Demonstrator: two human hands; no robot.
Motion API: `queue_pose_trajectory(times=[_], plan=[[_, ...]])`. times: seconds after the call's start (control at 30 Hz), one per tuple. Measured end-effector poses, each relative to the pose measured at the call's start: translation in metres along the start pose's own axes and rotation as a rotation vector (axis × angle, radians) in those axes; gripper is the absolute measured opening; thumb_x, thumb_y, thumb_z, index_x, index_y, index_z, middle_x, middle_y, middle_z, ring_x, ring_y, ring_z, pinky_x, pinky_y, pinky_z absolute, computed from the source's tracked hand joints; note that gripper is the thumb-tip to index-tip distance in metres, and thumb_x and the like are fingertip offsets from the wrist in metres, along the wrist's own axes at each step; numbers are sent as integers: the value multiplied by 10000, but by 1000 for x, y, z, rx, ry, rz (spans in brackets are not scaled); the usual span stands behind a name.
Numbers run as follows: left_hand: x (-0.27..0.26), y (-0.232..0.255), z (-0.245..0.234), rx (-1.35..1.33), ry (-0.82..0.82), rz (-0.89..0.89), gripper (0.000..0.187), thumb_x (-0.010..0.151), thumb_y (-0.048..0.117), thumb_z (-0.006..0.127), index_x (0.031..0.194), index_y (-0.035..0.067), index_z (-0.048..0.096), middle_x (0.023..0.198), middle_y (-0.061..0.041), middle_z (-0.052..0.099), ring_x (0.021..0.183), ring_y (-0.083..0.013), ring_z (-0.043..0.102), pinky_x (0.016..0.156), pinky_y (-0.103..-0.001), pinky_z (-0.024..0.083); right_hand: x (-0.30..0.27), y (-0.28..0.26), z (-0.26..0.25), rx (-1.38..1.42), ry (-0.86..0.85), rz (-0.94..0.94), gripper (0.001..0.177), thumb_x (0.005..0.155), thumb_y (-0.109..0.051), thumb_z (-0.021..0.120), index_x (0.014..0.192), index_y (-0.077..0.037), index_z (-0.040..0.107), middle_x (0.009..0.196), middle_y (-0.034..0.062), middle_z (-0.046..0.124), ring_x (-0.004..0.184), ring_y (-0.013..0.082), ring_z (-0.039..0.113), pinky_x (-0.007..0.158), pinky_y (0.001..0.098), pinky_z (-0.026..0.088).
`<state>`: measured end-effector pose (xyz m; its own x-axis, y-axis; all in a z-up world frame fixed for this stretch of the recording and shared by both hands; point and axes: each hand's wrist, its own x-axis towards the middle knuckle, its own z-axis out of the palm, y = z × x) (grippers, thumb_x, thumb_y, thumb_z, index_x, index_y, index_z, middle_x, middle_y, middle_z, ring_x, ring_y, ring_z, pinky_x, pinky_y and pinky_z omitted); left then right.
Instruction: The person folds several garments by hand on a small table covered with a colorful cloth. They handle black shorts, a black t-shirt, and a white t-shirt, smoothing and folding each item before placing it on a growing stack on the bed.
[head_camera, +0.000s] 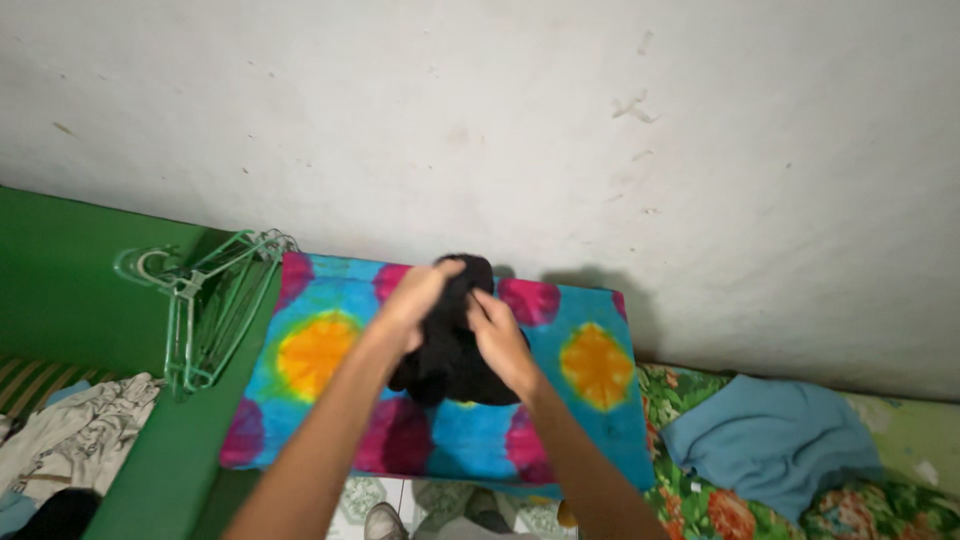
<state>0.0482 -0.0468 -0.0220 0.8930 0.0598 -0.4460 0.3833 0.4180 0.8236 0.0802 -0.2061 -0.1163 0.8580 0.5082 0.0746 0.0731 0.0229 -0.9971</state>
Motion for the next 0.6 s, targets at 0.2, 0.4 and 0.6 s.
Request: queue_pose_trajectory(times=[0.2,0.4,0.6], plan=[[-44,35,-19,1,-174,-198,556,887,579,690,1121,76,730,996,-72,749,829,-188,684,726,-382,536,38,36,6,-302,-267,-193,628,873,-45,645,1472,5,462,1471,152,541,1384,257,490,1159,379,393],[-74,56,-15,169,-137,-42,593,755,520,733,1172,100,702,1079,-38,790,972,-163,750,825,-372,616,46,83,16,-186,-343,-35,515,936,-173,646,1421,-31,546,1436,128,591,1329,247,537,1104,384,439],[-69,35,-79,394,-189,169,645,692,341,844,1231,89,593,1079,-104,686,1041,-215,672,923,-366,529,25,-8,14,-109,-207,363,456,973,-257,635,1361,-19,604,1197,183,686,997,244,644,777,421,516]])
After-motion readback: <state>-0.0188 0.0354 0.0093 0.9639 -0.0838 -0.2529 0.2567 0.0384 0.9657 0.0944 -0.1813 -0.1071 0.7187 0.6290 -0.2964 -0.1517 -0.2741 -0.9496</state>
